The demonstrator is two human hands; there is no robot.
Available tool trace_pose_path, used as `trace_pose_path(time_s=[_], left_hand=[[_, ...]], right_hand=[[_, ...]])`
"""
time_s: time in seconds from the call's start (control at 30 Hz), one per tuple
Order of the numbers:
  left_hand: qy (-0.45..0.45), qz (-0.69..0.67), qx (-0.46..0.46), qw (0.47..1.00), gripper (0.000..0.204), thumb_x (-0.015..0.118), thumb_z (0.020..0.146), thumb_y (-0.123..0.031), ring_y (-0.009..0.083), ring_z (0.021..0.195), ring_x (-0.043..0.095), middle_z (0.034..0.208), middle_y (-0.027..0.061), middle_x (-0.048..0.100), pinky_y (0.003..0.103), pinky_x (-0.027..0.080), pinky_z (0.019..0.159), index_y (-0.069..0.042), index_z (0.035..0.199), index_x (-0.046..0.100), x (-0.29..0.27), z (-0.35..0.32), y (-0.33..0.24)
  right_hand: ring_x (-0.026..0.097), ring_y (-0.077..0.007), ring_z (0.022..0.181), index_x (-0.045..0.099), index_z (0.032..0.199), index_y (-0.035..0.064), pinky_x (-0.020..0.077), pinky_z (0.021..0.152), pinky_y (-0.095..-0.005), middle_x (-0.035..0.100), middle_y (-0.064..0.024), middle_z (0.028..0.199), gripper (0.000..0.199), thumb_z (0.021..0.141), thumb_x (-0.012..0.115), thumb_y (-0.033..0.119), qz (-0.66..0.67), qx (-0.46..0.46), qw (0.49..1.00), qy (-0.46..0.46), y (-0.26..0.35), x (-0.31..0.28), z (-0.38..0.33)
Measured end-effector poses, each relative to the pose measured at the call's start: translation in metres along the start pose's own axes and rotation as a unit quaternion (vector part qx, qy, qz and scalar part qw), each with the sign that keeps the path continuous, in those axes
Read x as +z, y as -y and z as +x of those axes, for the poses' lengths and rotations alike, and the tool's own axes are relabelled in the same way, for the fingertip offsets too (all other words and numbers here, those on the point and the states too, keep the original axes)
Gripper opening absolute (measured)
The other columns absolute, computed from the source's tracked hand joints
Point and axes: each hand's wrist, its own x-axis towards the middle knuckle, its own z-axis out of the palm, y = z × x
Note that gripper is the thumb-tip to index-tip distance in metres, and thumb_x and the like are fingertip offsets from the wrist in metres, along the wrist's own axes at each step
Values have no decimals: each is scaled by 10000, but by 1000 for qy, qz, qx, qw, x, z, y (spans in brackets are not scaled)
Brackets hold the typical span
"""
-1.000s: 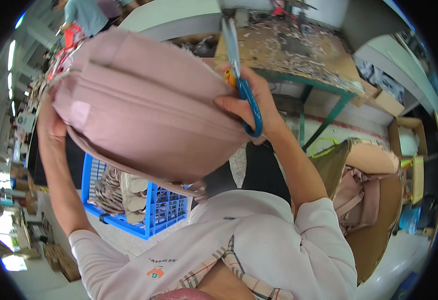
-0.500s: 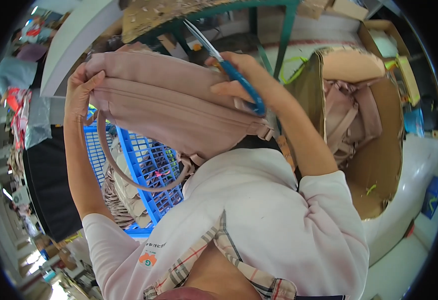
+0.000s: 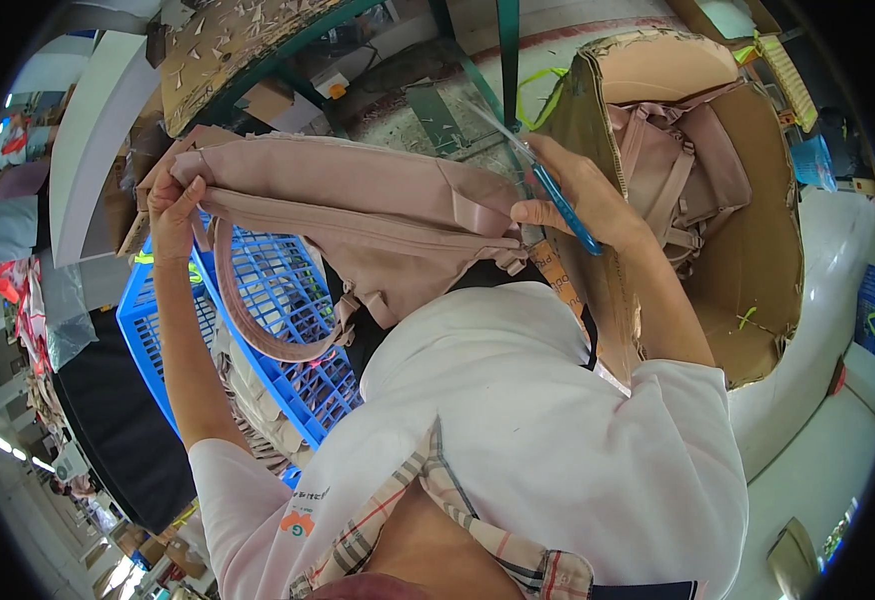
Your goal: Trimming excess threads and inspecting backpacks at a factory workbench.
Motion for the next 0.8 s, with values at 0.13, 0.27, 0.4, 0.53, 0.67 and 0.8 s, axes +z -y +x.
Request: trace_pose_path(time_s=[0.13, 0.27, 0.4, 0.53, 0.67, 0.8], left_hand=[[2, -15, 7, 1000, 222, 610, 741, 9, 72, 814, 521, 887, -7, 580, 199, 396, 743, -45, 951, 563, 7, -5, -1], [-2, -15, 19, 1000, 216, 613, 739, 7, 72, 801, 523, 875, -6, 581, 202, 400, 735, -44, 942, 561, 3, -13, -1], [-30, -34, 20, 999, 198, 618, 735, 5, 70, 787, 521, 859, -9, 580, 199, 399, 729, -43, 918, 561, -3, -23, 2], [-46, -33, 20, 998, 185, 629, 729, -3, 64, 767, 511, 842, -13, 576, 194, 396, 717, -47, 896, 564, -10, -33, 5], [-75, -24, 0, 997, 182, 634, 728, -16, 63, 739, 511, 825, -17, 577, 192, 397, 701, -49, 894, 568, -13, -43, 7], [-75, -30, -14, 997, 184, 630, 730, -17, 66, 744, 520, 818, -9, 581, 194, 405, 701, -47, 899, 566, -15, -49, 10]], right_hand=[[525, -299, 822, 437, 1133, 35, 438, 710, -354, 509, -164, 931, 768, 571, 714, 480, -149, -127, 981, 8, 23, -3, 22], [525, -323, 890, 446, 1130, 54, 437, 749, -362, 510, -164, 972, 785, 554, 696, 524, -179, -109, 973, 99, 45, 2, 46], [507, -296, 774, 466, 1108, 42, 417, 680, -346, 517, -134, 850, 698, 591, 710, 445, -206, -170, 957, 115, 51, 12, 60], [518, -294, 667, 495, 1044, 14, 410, 604, -346, 519, -137, 708, 612, 604, 718, 376, -213, -165, 952, 146, 62, 19, 65], [537, -331, 584, 514, 893, 22, 396, 513, -374, 526, -151, 594, 512, 627, 695, 421, -190, -200, 954, 116, 63, 29, 64], [533, -334, 538, 520, 855, 23, 399, 470, -370, 533, -151, 577, 470, 622, 708, 385, -222, -235, 943, 72, 65, 37, 58]])
